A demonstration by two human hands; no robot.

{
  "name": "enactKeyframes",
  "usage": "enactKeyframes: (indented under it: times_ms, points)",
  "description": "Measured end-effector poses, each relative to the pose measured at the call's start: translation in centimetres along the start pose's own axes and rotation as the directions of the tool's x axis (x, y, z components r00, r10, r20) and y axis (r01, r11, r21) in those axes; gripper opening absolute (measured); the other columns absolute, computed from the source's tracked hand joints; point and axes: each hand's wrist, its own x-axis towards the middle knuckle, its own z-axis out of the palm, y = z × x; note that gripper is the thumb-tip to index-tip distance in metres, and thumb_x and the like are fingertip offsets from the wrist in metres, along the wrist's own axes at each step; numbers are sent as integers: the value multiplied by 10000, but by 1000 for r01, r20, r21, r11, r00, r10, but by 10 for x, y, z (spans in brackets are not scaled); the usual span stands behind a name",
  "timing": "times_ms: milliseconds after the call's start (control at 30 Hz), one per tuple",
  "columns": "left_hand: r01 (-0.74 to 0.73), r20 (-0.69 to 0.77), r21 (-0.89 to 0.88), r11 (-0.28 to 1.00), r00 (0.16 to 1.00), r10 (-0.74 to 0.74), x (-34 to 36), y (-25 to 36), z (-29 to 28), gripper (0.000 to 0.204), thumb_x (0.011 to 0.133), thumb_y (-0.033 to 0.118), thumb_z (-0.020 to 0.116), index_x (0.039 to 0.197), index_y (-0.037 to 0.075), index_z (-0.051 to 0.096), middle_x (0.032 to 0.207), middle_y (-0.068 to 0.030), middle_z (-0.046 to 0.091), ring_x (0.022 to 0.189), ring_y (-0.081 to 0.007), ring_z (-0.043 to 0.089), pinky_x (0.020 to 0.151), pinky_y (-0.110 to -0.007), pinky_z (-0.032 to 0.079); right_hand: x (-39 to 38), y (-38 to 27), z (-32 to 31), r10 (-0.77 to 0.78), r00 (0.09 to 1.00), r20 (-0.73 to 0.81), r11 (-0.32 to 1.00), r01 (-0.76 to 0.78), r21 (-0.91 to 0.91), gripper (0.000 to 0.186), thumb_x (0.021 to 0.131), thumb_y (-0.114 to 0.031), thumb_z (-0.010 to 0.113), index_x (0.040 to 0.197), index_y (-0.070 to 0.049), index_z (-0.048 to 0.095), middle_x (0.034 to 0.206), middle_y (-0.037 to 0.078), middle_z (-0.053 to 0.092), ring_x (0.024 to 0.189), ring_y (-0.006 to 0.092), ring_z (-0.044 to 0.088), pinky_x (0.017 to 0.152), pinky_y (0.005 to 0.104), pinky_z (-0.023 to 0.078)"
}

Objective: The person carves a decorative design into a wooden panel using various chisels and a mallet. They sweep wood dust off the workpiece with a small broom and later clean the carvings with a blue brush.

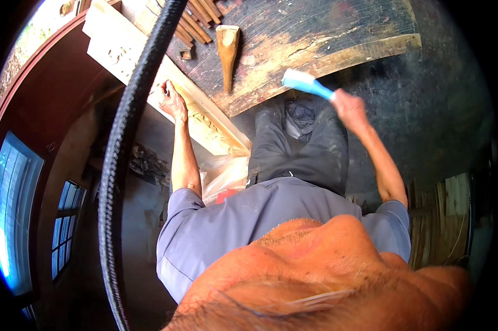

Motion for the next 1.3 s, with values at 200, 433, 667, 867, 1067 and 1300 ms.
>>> enactKeyframes:
  times_ms: [200,433,667,867,1067,1300]
  points:
    - [-116,-131,292,949,978,160,23,-23,22,345,984,241,644,1249,24,598,1249,-174,639,1159,-349,603,989,-454,466,128,45,-90,558,715,-421,728,-179,661,269,1074,-220,512,906,-48,635,766,-4,648,637,89,602,573,284,484]
    - [239,-210,202,950,958,-196,35,-15,54,243,962,240,664,1054,40,563,1039,-167,604,1035,-365,584,892,-497,455,65,-7,31,-347,833,431,856,469,-217,162,945,-264,705,939,-109,657,777,180,659,754,437,656,638,473,523]
    - [35,-467,464,885,859,211,46,-30,49,220,959,275,578,992,60,546,962,-169,566,962,-389,542,845,-528,417,45,-11,-115,407,775,-484,905,-268,332,208,1065,-163,525,930,-42,627,786,81,673,671,178,660,635,342,525]
    - [-26,-478,372,928,851,216,50,-11,40,222,973,294,580,971,73,550,934,-127,550,944,-352,546,825,-488,421,-16,-30,-17,82,992,93,945,-48,-325,168,1005,-218,601,984,-52,615,777,200,643,698,455,625,646,472,541]
    - [-80,-473,375,924,841,264,45,-1,32,218,972,276,574,972,59,552,934,-161,551,926,-376,541,823,-519,418,-9,-102,7,-242,957,158,955,264,-137,171,963,-158,673,882,-77,547,784,141,643,730,366,664,634,486,521]
    - [37,-513,343,938,844,155,42,-28,64,185,907,211,591,945,32,562,926,-197,560,939,-416,549,830,-545,423,43,-51,23,86,982,-168,987,-106,-118,107,1005,-195,658,987,-91,642,790,125,704,718,358,698,610,447,524]
